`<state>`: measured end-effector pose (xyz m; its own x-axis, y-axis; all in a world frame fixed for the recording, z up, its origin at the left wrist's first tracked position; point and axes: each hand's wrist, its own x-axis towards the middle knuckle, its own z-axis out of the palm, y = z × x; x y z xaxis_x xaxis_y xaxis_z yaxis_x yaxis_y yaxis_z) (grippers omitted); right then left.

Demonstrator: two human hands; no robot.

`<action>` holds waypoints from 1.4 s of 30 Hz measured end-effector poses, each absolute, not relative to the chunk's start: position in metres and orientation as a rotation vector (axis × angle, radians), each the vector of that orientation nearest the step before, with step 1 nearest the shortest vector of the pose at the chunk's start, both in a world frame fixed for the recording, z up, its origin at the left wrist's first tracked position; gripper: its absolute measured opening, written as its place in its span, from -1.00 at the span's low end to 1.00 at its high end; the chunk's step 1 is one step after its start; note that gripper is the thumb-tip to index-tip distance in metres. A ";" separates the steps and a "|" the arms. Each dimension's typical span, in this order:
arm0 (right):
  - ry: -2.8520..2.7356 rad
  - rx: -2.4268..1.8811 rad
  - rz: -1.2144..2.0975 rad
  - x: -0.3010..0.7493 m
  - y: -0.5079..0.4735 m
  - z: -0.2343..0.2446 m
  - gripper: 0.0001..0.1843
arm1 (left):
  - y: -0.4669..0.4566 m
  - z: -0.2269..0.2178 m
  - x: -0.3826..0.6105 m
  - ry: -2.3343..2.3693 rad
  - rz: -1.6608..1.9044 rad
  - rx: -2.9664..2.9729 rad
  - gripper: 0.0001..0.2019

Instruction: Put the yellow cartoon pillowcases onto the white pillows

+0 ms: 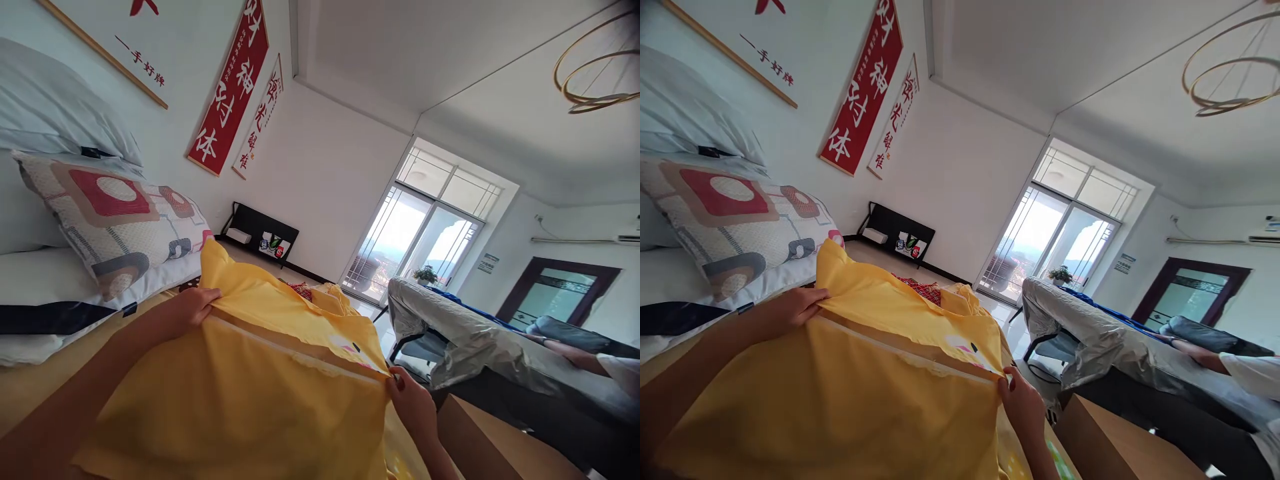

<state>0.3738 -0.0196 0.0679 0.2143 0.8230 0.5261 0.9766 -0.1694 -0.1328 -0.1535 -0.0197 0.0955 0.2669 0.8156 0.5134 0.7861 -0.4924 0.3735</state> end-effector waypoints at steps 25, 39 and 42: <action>-2.075 -0.294 -0.258 0.096 -0.108 0.067 -0.52 | -0.104 0.134 -0.113 1.350 1.267 2.091 -0.83; -1.833 -0.531 0.131 0.040 -0.073 0.074 -0.84 | -0.102 0.131 -0.111 1.351 1.253 1.905 -0.71; -1.815 -0.544 0.130 0.039 -0.073 0.082 -0.78 | -0.101 0.131 -0.111 1.321 1.224 1.912 -0.69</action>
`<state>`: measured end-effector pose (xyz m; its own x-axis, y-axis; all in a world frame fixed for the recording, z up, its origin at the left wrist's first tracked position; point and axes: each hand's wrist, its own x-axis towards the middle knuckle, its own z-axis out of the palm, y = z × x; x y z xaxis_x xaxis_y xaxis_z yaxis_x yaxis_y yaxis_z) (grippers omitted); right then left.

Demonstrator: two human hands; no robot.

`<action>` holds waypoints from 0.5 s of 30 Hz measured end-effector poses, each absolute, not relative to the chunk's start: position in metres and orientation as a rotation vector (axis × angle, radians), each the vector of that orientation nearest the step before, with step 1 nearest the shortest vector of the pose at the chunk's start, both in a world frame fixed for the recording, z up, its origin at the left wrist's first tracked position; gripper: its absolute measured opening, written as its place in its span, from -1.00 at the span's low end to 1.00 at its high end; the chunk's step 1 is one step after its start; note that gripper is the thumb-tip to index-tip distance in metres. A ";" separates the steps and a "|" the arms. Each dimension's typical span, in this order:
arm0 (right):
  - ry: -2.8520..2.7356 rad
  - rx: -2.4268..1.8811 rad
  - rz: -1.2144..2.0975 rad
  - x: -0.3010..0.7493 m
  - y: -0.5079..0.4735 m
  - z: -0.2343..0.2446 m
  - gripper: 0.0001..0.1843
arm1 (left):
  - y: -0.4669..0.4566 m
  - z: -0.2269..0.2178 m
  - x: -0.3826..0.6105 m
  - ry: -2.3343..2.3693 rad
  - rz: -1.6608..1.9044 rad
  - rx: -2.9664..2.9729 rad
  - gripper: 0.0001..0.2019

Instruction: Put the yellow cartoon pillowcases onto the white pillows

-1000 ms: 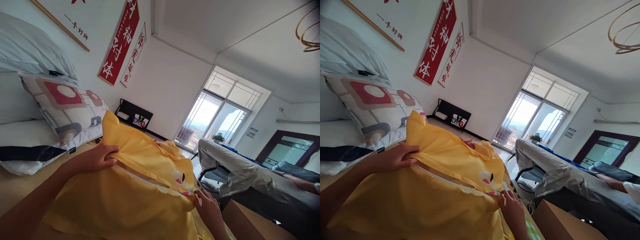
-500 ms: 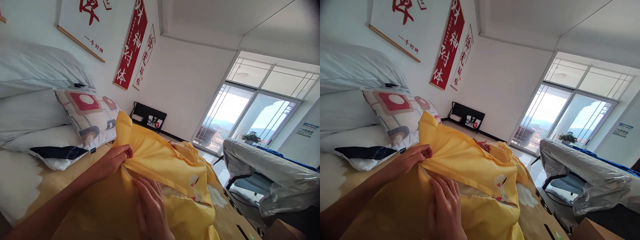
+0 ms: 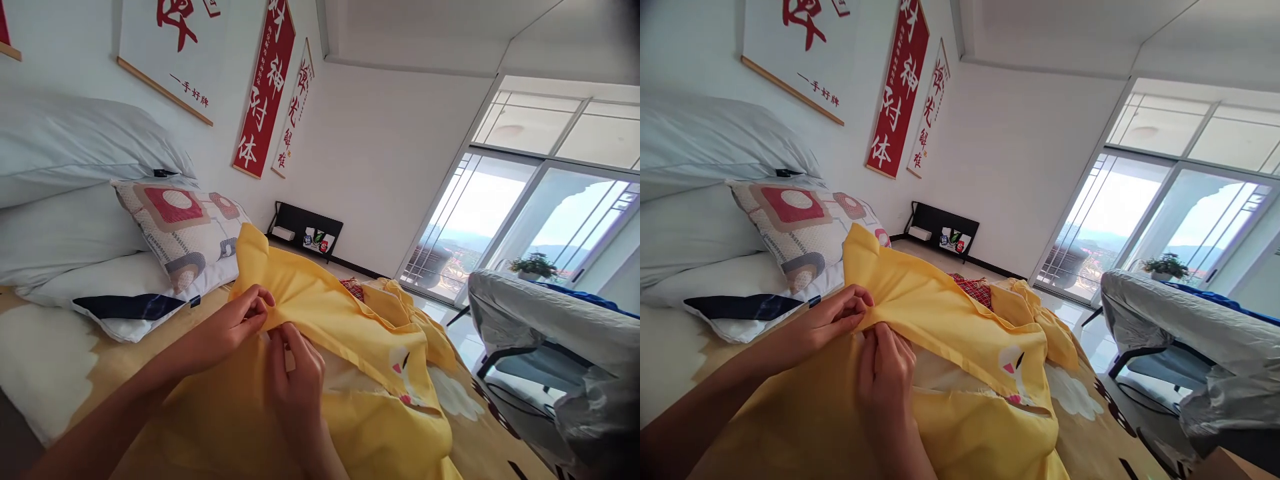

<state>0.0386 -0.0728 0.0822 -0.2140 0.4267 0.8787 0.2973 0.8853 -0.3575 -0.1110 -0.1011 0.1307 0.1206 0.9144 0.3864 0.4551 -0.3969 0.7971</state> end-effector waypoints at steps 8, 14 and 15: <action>-1.834 -0.543 0.096 0.045 -0.072 0.087 -0.87 | -0.095 0.127 -0.104 1.280 1.243 1.901 -0.80; -1.813 -0.558 0.044 0.052 -0.067 0.080 -0.88 | -0.090 0.126 -0.097 1.298 1.207 1.854 -0.77; -1.806 -0.572 0.041 0.053 -0.066 0.080 -0.89 | -0.089 0.125 -0.096 1.303 1.204 1.855 -0.77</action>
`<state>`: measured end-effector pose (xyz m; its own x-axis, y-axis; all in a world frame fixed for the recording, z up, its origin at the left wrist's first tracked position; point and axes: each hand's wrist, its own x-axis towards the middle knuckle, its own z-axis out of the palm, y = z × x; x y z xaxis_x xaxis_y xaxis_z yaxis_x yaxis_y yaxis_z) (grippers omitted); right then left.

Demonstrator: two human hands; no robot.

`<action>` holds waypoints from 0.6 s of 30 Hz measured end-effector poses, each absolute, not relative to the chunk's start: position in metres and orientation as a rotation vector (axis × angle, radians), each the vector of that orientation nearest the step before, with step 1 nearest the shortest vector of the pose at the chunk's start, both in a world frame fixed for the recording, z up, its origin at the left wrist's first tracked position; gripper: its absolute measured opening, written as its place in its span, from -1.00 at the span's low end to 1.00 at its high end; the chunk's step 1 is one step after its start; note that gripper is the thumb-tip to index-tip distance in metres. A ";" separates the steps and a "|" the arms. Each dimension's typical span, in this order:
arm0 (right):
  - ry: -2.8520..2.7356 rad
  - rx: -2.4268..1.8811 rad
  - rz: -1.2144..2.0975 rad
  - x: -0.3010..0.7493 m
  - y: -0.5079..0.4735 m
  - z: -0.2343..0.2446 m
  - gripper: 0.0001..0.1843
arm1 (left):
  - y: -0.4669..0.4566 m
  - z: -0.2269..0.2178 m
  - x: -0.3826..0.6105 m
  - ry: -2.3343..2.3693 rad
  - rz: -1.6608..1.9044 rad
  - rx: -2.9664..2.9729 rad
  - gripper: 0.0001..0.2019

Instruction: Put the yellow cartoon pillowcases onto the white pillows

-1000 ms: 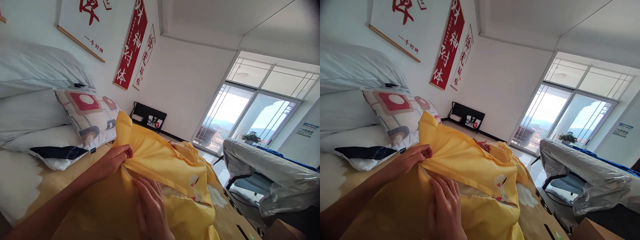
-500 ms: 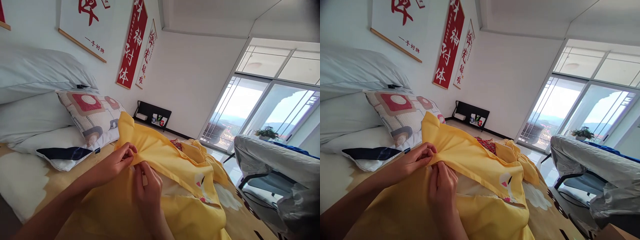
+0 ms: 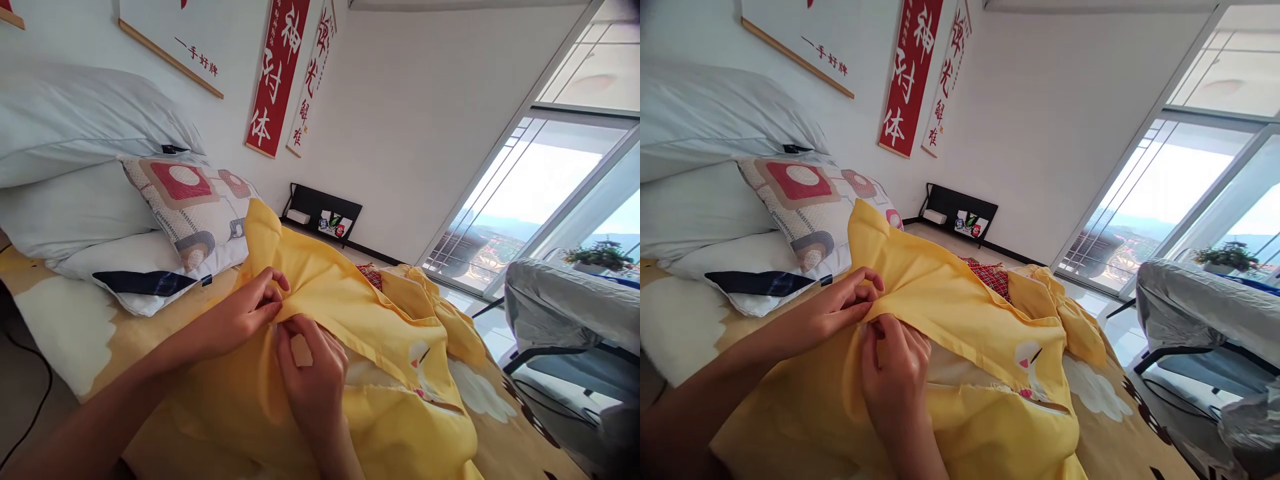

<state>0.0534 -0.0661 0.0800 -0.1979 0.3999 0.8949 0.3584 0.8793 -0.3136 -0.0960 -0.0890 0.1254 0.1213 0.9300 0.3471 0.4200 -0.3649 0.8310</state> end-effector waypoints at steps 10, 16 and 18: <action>-1.845 -0.590 0.077 0.069 -0.065 0.086 -0.90 | -0.082 0.120 -0.089 1.307 1.136 1.922 -0.86; -1.915 -0.540 0.006 0.071 -0.064 0.086 -0.85 | -0.081 0.121 -0.087 1.284 1.144 1.898 -0.84; -1.927 -0.530 -0.074 0.071 -0.062 0.085 -0.83 | -0.080 0.120 -0.088 1.278 1.158 1.901 -0.84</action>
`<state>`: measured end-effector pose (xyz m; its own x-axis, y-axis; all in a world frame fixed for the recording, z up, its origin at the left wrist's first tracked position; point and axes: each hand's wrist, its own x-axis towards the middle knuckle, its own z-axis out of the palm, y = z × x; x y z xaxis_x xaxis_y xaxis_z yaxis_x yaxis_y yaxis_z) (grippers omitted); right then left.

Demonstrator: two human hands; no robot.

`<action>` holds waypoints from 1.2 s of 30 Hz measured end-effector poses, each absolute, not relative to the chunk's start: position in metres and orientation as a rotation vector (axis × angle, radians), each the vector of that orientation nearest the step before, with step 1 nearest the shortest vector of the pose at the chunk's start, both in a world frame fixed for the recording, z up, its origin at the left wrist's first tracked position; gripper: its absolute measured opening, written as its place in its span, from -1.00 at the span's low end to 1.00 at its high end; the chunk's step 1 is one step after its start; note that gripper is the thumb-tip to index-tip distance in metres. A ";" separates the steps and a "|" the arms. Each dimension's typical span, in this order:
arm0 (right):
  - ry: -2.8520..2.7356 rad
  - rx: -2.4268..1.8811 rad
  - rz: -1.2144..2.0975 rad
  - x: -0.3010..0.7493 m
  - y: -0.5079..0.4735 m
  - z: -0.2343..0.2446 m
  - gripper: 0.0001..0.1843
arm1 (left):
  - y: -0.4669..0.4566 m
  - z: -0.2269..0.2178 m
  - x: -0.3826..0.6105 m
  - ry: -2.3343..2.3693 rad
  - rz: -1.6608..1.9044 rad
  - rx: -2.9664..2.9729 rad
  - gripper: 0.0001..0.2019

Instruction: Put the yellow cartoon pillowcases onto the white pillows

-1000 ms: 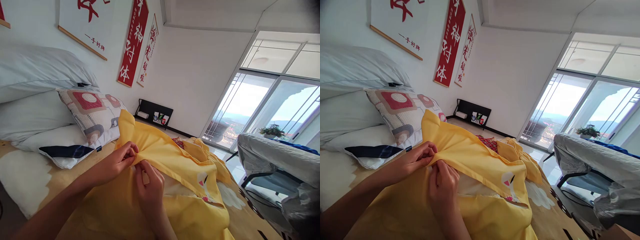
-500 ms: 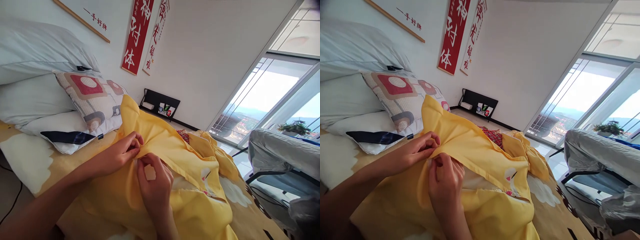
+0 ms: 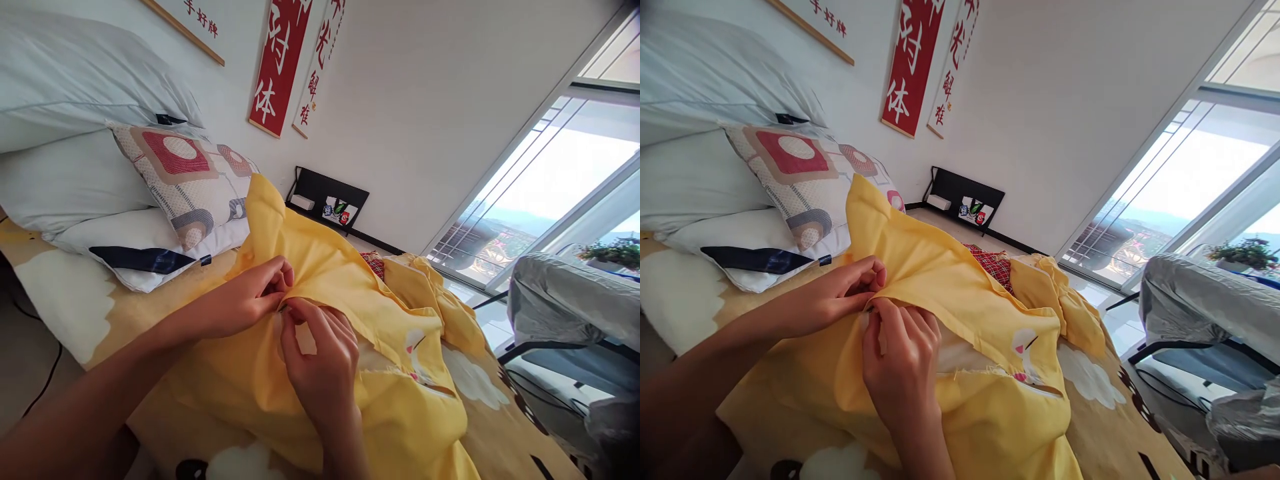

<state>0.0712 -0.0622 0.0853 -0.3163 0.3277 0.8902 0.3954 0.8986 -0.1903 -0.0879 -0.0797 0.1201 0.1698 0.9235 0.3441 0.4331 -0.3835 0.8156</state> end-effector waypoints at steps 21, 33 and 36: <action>-1.872 -0.787 0.505 0.064 -0.058 0.076 -0.93 | -0.086 0.118 -0.081 1.483 1.297 2.048 -0.97; -1.885 -0.814 0.447 0.060 -0.053 0.070 -0.80 | -0.081 0.116 -0.080 1.520 1.374 2.065 -0.94; -1.890 -0.756 0.375 0.061 -0.053 0.070 -0.81 | -0.082 0.118 -0.080 1.513 1.329 2.095 -0.94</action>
<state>0.0614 -0.0526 0.0696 -0.2811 0.6521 0.7041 0.3336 0.7543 -0.5654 -0.0799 -0.0821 0.1178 0.0529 0.8473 0.5285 0.6334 -0.4376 0.6382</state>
